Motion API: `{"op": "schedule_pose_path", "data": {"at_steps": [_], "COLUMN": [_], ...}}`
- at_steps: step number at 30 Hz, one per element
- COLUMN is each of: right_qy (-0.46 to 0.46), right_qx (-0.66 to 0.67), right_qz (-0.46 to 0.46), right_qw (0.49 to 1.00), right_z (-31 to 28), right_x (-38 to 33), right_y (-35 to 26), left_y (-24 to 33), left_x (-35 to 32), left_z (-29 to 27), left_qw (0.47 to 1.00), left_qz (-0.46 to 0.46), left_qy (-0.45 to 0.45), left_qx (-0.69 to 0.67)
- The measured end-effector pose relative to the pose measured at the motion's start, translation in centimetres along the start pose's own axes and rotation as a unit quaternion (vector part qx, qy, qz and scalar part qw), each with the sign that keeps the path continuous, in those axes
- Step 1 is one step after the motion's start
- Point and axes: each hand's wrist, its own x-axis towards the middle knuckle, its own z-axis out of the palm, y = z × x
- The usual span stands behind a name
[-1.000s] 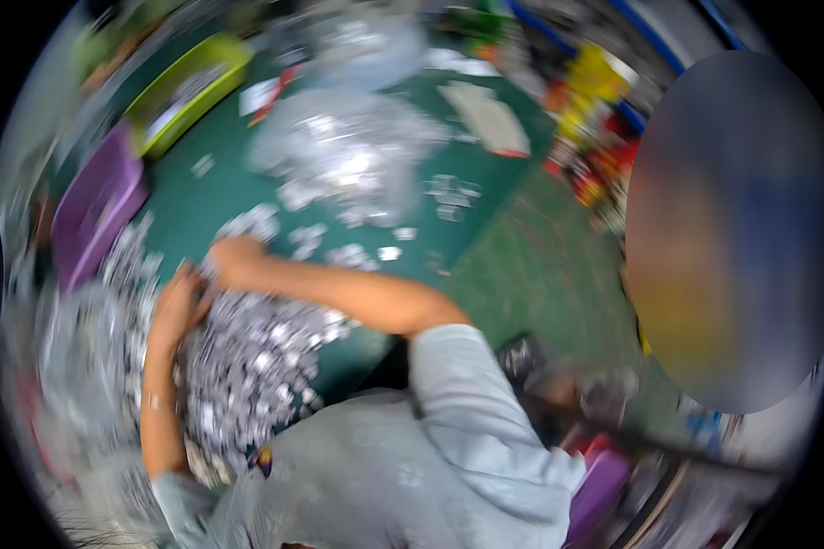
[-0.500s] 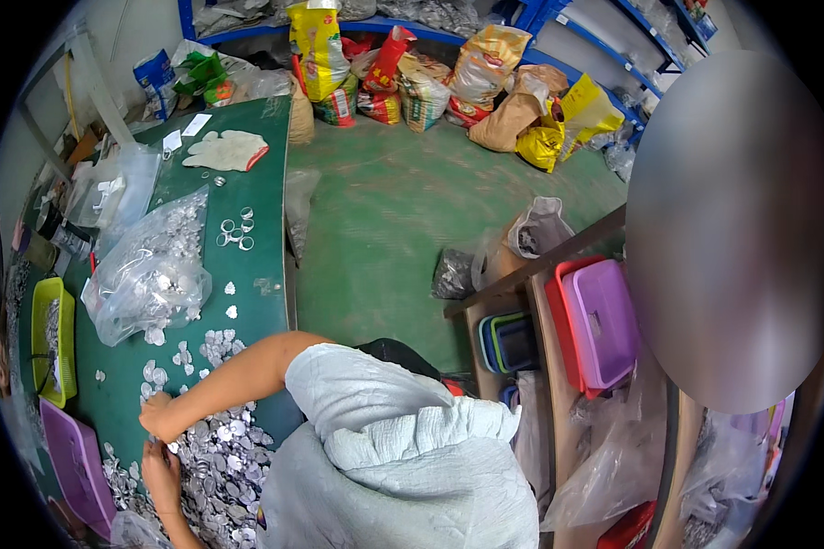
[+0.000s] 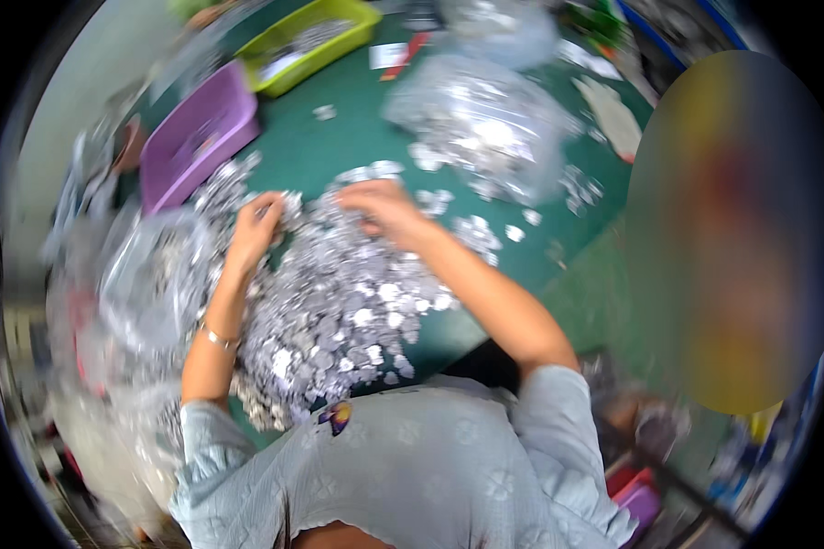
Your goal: The person sorts a large pile of silver sequins on a green table by hand. They pick up handfuls of sequins, separate them, and place them into clear plastic bags and colored trays. The process involves repetitive picking, sifting, and bagging of the small metallic items.
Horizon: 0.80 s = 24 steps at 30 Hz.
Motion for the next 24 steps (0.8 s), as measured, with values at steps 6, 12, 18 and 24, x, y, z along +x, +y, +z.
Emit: {"op": "schedule_pose_path", "data": {"at_steps": [6, 12, 18, 24], "right_qy": [-0.131, -0.082, -0.132, -0.063], "right_qx": [0.251, -0.046, 0.114, -0.21], "right_qz": [0.062, 0.053, 0.061, -0.179], "right_qw": [0.957, 0.994, 0.983, 0.959], "right_z": [-2.7, -1.5, 0.6, 5.0], "right_x": [-0.7, 0.7, 1.6, -2.0], "right_y": [-1.3, -2.6, -2.7, -0.9], "left_y": [-0.1, 0.4, 0.2, 4.8], "left_x": [-3.4, -4.1, -3.5, -7.0], "left_z": [-1.0, 0.3, 0.6, 4.9], "left_qw": [0.849, 0.857, 0.854, 0.766], "left_qz": [-0.129, -0.181, -0.178, -0.316], "left_qy": [-0.06, 0.042, -0.038, -0.029], "left_qx": [-0.508, -0.48, -0.488, -0.56]}}
